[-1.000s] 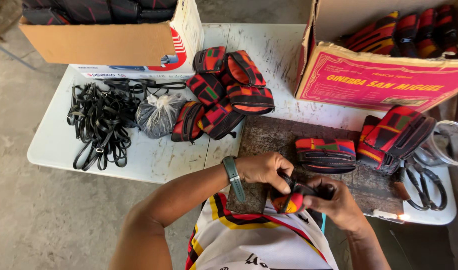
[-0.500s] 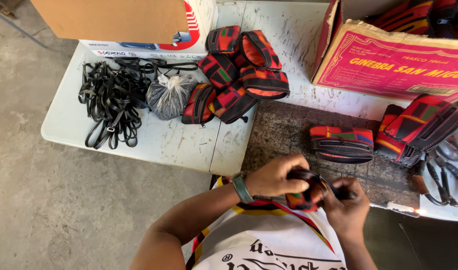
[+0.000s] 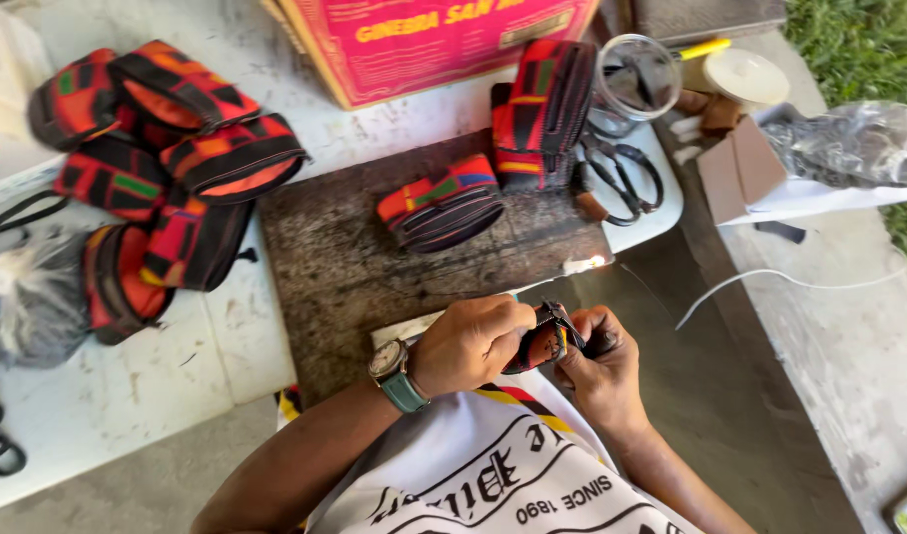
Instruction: The person holds a woven fabric coin purse in one hand and a lighter in the other, moving the flame along the purse's edges and zipper seam to melt and seal loose threads. They turn the purse over to treat other sides, set it on the table, pick up another purse, and repeat the singeing on each one.
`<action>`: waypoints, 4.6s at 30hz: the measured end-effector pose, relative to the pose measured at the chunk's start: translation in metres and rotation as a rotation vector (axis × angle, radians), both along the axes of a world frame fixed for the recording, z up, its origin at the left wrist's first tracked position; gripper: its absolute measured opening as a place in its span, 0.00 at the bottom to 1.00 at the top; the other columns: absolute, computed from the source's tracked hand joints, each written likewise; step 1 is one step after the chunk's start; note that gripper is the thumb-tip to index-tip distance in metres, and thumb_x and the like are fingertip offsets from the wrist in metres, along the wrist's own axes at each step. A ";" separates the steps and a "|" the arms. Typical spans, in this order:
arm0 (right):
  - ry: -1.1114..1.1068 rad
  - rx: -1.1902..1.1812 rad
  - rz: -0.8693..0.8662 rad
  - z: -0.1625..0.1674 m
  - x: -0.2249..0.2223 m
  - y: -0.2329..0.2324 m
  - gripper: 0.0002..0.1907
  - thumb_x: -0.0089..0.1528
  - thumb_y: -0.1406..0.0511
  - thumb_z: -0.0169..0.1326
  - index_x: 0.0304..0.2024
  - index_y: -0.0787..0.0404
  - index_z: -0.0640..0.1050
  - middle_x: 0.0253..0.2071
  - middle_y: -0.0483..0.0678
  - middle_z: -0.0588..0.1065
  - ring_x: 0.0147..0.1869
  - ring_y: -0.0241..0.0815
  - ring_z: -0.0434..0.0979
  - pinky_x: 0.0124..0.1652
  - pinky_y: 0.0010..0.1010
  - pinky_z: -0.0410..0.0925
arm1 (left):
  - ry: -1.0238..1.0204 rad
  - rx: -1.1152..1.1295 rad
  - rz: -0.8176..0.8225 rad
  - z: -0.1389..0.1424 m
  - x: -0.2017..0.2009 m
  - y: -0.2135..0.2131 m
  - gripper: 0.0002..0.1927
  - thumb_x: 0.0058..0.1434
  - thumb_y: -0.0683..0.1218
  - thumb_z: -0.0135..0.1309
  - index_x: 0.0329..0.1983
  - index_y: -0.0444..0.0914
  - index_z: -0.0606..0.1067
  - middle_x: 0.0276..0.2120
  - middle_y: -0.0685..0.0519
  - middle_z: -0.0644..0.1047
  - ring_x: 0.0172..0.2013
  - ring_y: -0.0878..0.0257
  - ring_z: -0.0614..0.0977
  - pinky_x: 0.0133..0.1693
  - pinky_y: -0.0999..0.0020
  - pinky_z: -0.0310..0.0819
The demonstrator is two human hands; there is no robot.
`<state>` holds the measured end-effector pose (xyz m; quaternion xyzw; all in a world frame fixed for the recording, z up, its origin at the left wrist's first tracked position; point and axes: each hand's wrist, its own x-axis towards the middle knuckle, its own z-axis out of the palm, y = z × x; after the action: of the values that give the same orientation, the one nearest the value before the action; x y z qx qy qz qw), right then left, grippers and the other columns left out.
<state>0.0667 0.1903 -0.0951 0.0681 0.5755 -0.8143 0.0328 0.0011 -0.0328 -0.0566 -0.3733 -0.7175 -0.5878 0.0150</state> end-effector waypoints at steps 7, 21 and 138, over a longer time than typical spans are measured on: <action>0.010 -0.057 -0.173 0.004 0.004 0.021 0.11 0.65 0.72 0.58 0.38 0.58 0.67 0.39 0.45 0.73 0.31 0.30 0.69 0.25 0.22 0.61 | 0.123 0.018 -0.070 -0.010 -0.018 0.042 0.11 0.63 0.35 0.55 0.46 0.39 0.70 0.33 0.46 0.74 0.32 0.46 0.79 0.32 0.54 0.72; 0.017 -0.048 -0.205 0.018 -0.020 0.035 0.11 0.65 0.73 0.58 0.39 0.60 0.67 0.39 0.46 0.72 0.31 0.29 0.67 0.25 0.23 0.59 | 0.047 0.079 -0.039 0.005 -0.043 0.061 0.10 0.65 0.33 0.51 0.45 0.38 0.67 0.34 0.46 0.76 0.36 0.44 0.81 0.38 0.54 0.73; 0.600 1.568 0.158 0.206 -0.188 0.096 0.11 0.75 0.68 0.40 0.52 0.70 0.72 0.33 0.55 0.74 0.31 0.43 0.75 0.29 0.32 0.67 | -0.115 -0.056 0.368 0.024 -0.010 -0.048 0.13 0.60 0.36 0.55 0.48 0.36 0.75 0.32 0.43 0.80 0.31 0.53 0.85 0.32 0.63 0.78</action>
<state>-0.1214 0.2860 0.1109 -0.1884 0.9617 -0.1579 -0.1214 -0.0091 -0.0806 -0.0329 -0.2021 -0.7895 -0.5753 0.0707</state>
